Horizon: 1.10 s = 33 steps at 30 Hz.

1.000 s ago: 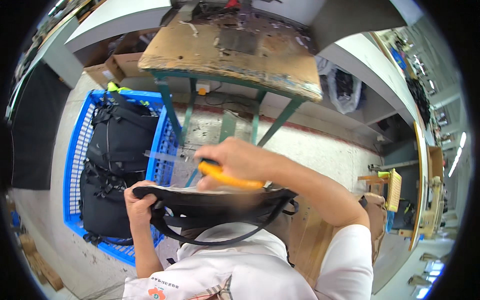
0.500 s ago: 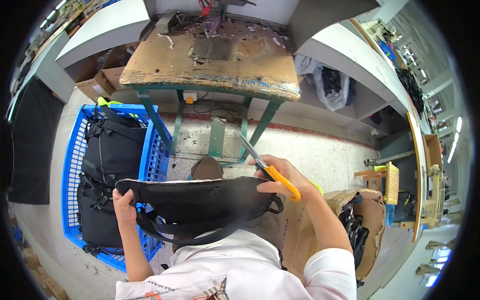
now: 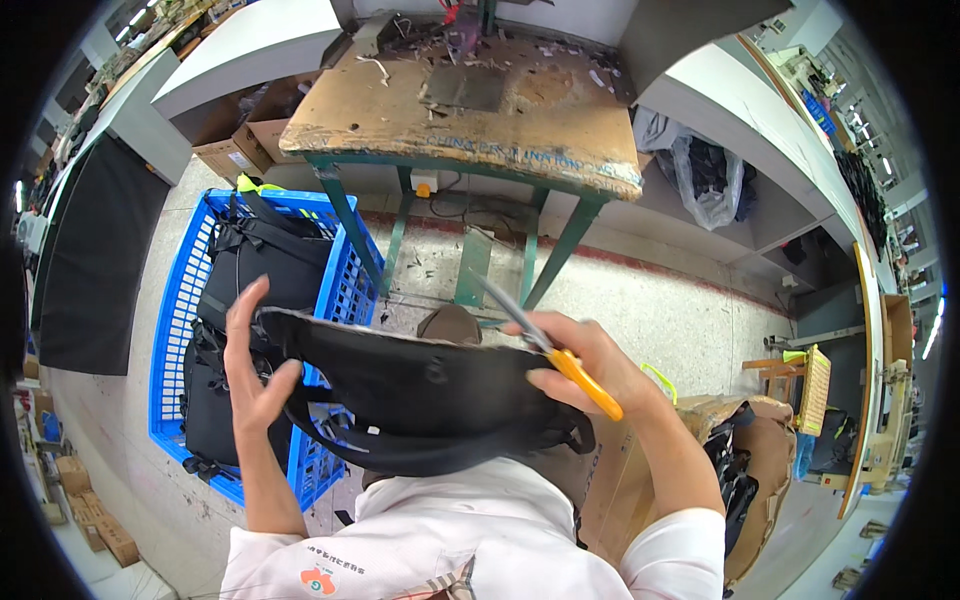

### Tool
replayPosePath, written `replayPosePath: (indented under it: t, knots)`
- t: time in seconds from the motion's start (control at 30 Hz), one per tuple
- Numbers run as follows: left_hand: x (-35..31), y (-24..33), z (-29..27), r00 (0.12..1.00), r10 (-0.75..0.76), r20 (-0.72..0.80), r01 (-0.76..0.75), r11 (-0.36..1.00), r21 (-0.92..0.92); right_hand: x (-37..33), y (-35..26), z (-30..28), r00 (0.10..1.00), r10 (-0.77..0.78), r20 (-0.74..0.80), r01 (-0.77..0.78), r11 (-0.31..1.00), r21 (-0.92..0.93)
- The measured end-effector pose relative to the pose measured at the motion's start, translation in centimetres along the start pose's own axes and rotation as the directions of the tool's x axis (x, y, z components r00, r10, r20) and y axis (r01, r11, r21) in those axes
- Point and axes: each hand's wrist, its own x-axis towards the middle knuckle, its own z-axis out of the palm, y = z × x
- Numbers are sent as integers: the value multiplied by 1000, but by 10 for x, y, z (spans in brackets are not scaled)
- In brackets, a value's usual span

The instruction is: Trimming excess fabric and loose threads from backpack panels using a pair of scissors.

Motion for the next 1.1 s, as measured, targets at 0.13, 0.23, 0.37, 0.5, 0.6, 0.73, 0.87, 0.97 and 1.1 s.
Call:
replayPosePath:
  t: [0.13,0.23,0.37,0.5,0.6,0.73,0.87,0.97,1.1]
  knots:
    - [47,70,16,824,194,532,-131,979,-155,48,-56,18,882,-453,128,443,891,97]
    - [63,55,22,872,146,467,-63,980,-189,83,-87,23,882,-414,223,433,901,-39]
    - [30,-19,-18,917,-259,302,375,819,-435,96,-85,21,968,-251,-23,251,949,192]
    - [4,-55,-69,897,-440,44,328,594,-735,77,-51,19,977,-199,-74,212,928,307]
    - [-18,-72,-97,852,-522,45,338,482,-809,71,-25,44,991,-135,12,124,938,323]
    - [-30,-88,-101,824,-567,-23,273,432,-860,66,-13,67,990,-140,29,121,929,351]
    - [-32,-100,-95,814,-580,-14,249,371,-894,67,-16,74,988,-128,87,88,927,364]
    - [-31,-102,-90,831,-556,16,269,377,-886,65,-22,72,988,-130,86,89,922,376]
    - [-23,-94,-79,828,-559,42,279,346,-896,58,-21,68,994,-101,31,74,880,469]
